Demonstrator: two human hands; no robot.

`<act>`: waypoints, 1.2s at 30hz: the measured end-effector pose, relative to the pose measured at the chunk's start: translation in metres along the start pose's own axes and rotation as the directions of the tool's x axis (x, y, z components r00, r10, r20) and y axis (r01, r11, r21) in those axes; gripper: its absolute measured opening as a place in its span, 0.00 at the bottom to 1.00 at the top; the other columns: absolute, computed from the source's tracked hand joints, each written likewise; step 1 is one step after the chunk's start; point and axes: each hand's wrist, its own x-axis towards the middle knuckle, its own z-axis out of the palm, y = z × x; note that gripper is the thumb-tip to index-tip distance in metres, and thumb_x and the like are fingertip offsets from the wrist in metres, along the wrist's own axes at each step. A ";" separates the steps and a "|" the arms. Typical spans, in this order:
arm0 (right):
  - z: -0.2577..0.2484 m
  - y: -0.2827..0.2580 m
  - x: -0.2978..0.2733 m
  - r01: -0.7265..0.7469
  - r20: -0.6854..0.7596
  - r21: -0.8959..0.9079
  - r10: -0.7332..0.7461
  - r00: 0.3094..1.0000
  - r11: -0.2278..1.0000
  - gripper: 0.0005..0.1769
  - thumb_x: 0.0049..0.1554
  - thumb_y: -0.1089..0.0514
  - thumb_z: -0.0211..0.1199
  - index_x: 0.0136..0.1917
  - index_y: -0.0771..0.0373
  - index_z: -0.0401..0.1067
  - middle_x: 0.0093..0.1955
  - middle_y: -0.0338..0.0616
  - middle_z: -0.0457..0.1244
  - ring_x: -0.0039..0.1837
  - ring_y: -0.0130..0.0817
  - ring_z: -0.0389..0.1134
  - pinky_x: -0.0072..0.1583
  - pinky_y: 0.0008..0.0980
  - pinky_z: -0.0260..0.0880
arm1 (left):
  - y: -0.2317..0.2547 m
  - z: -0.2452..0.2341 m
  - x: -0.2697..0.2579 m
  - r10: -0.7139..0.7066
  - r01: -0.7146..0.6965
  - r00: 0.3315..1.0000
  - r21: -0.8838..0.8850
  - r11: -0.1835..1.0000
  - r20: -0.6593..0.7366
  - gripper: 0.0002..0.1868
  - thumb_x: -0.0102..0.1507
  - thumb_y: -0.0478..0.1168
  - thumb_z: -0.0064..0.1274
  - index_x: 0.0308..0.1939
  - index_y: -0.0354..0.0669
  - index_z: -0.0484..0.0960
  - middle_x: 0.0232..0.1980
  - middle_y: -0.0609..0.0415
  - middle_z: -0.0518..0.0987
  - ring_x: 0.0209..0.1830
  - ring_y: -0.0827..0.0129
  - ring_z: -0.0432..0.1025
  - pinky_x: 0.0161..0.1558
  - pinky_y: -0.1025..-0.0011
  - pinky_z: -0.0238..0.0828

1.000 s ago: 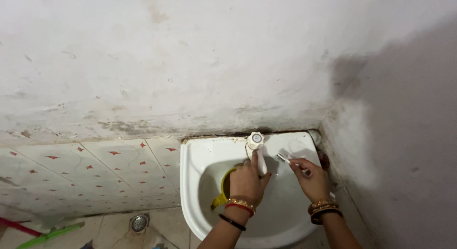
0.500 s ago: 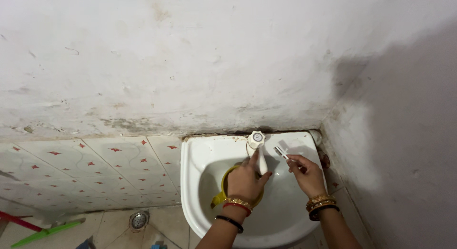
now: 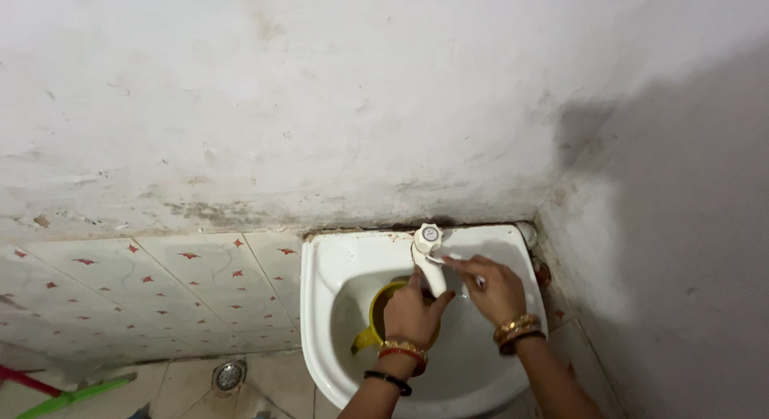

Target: The person scrubs a small white bathroom sink and its faucet using a toothbrush and a cleaning pad, while holding a yellow mug.

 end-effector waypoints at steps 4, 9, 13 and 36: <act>-0.013 -0.002 0.004 -0.048 0.007 -0.194 0.051 0.999 0.980 0.17 0.60 0.52 0.62 0.57 0.29 0.78 0.44 0.30 0.72 0.37 0.30 0.69 0.40 0.34 0.70 | 0.002 -0.002 -0.001 -0.048 0.048 0.999 -0.040 0.998 0.002 0.42 0.57 0.58 0.62 0.68 0.38 0.71 0.35 0.43 0.84 0.33 0.51 0.80 0.38 0.57 0.77; -0.014 0.004 0.010 0.002 0.036 -0.014 -0.002 0.999 1.000 0.20 0.57 0.57 0.63 0.59 0.34 0.79 0.43 0.33 0.72 0.39 0.29 0.70 0.42 0.31 0.70 | 0.000 0.000 -0.002 -0.023 0.021 0.999 -0.096 0.995 -0.029 0.42 0.56 0.56 0.63 0.68 0.36 0.70 0.38 0.45 0.85 0.34 0.53 0.81 0.39 0.59 0.78; -0.005 0.019 0.014 0.085 0.028 0.175 -0.091 0.995 0.981 0.21 0.57 0.61 0.62 0.60 0.40 0.79 0.43 0.36 0.71 0.43 0.25 0.72 0.46 0.28 0.71 | 0.004 -0.002 -0.001 -0.073 0.072 0.997 -0.063 0.995 -0.003 0.41 0.57 0.56 0.63 0.68 0.39 0.71 0.38 0.44 0.85 0.35 0.53 0.81 0.41 0.59 0.77; 0.001 0.048 0.055 0.330 0.083 0.222 -0.355 0.931 0.918 0.19 0.55 0.66 0.65 0.54 0.46 0.83 0.42 0.38 0.70 0.41 0.30 0.69 0.42 0.33 0.68 | 0.005 -0.001 0.001 -0.064 0.064 0.998 -0.058 0.996 0.004 0.29 0.57 0.55 0.64 0.54 0.40 0.82 0.39 0.45 0.85 0.39 0.53 0.80 0.45 0.59 0.76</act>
